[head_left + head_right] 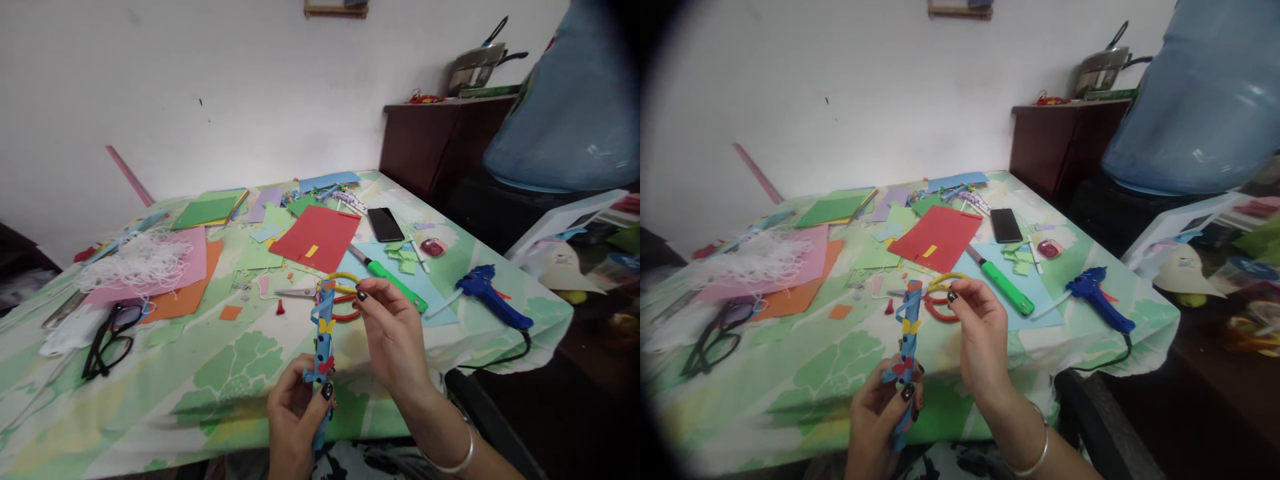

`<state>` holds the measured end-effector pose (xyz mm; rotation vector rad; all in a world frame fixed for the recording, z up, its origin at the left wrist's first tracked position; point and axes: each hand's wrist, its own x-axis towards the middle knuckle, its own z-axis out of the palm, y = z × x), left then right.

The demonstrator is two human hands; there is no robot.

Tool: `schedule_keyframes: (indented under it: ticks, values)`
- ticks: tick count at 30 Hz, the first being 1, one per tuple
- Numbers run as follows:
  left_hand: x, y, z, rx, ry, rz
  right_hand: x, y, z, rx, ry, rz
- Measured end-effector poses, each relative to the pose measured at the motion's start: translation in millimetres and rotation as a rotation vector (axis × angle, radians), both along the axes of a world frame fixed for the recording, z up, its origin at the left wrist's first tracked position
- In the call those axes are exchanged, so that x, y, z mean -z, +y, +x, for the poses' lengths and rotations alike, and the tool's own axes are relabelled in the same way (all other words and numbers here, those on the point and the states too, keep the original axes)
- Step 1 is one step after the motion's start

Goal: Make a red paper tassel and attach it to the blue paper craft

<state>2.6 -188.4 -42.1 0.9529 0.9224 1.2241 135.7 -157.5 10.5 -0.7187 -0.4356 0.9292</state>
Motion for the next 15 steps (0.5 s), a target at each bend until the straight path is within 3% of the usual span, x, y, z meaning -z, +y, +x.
schedule_keyframes:
  ticks: [5, 9, 15]
  values:
    - [-0.8, 0.4, 2.4, -0.092, 0.031, 0.055, -7.9, -6.4, -3.0, 0.057, -0.241, 0.096]
    - [-3.7, -0.7, 5.6, -0.143, 0.067, 0.110, -10.5, -9.7, -6.7, -0.032, -0.249, 0.098]
    - [2.1, 0.7, 2.4, -0.114, 0.099, 0.182, -9.4, -13.3, -9.0, -0.086, -0.188, 0.086]
